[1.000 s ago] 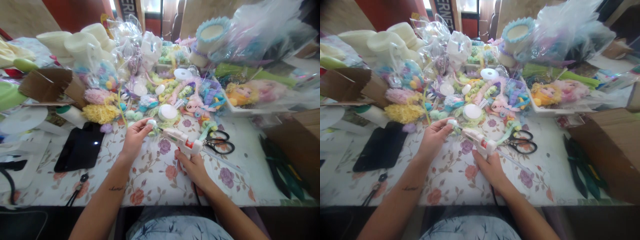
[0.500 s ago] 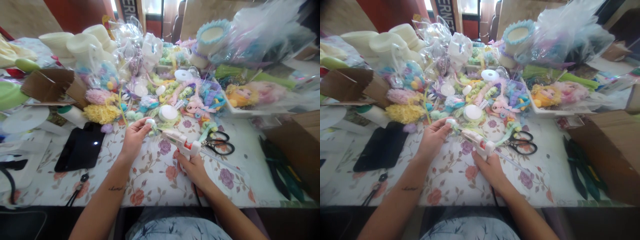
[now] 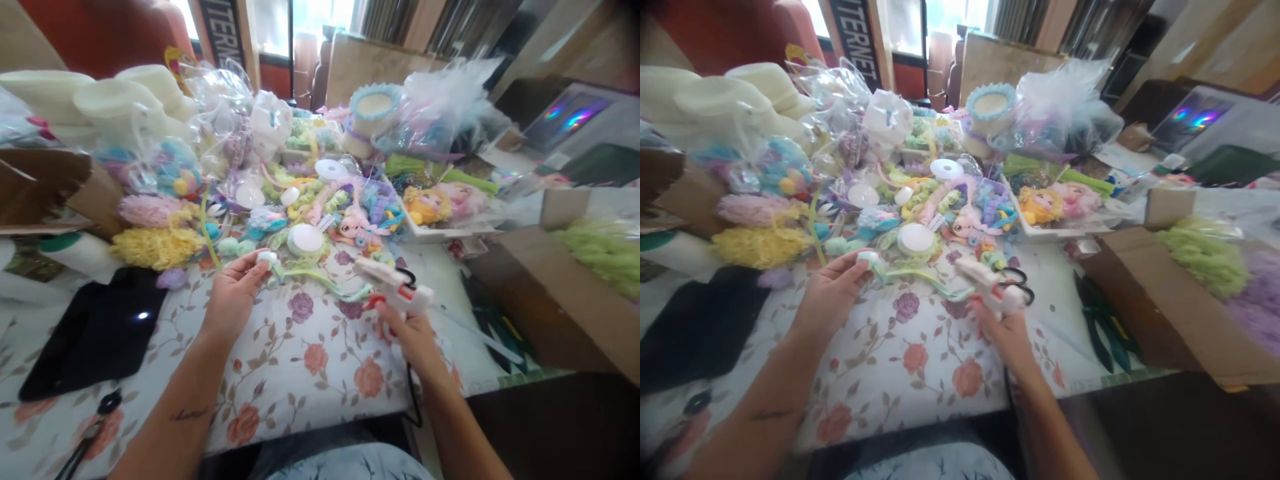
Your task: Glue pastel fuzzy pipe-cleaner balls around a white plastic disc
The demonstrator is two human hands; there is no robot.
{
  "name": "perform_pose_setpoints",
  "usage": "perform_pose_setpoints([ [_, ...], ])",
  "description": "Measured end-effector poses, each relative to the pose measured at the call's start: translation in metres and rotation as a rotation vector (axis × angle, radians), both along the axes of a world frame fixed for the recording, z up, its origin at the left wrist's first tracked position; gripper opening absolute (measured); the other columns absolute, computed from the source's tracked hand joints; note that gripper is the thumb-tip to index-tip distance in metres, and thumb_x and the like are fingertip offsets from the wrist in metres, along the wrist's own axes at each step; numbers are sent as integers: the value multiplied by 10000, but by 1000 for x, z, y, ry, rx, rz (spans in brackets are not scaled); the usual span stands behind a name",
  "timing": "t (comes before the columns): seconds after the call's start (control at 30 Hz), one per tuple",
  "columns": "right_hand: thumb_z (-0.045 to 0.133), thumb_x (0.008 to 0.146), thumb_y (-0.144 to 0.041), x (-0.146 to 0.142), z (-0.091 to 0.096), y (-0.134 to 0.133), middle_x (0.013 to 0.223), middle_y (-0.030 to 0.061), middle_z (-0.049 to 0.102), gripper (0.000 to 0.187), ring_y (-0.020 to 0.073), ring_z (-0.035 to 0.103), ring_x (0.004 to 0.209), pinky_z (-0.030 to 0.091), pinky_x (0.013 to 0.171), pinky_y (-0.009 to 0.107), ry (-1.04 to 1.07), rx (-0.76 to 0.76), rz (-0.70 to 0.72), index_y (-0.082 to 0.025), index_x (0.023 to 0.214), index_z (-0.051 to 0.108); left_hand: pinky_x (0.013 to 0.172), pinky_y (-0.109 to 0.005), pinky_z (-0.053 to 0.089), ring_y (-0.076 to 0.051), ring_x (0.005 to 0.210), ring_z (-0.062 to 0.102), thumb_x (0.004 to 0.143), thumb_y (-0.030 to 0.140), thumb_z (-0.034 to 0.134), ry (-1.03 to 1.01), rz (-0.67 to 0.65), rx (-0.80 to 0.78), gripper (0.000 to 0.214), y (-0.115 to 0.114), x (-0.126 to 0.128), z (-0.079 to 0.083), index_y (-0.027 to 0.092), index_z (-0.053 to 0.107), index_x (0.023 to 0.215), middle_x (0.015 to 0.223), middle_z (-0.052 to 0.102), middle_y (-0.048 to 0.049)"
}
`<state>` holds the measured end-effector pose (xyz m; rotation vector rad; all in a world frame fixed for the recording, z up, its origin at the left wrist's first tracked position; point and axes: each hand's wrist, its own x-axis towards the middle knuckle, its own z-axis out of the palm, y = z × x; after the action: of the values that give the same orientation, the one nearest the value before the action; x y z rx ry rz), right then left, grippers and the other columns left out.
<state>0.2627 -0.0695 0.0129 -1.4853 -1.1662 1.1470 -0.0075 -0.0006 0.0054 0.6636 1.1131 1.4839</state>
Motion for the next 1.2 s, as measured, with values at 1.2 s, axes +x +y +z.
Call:
perform_pose_setpoints([
  [1.2, 633, 861, -313, -57, 20, 47, 1148, 82, 686, 301, 200, 666, 993, 519, 844, 334, -172, 255, 467, -217, 1141, 582, 789, -255, 497, -135, 794, 655, 689, 309, 832, 18, -260, 40, 307, -13, 12, -4, 191, 772, 966, 885, 756, -50],
])
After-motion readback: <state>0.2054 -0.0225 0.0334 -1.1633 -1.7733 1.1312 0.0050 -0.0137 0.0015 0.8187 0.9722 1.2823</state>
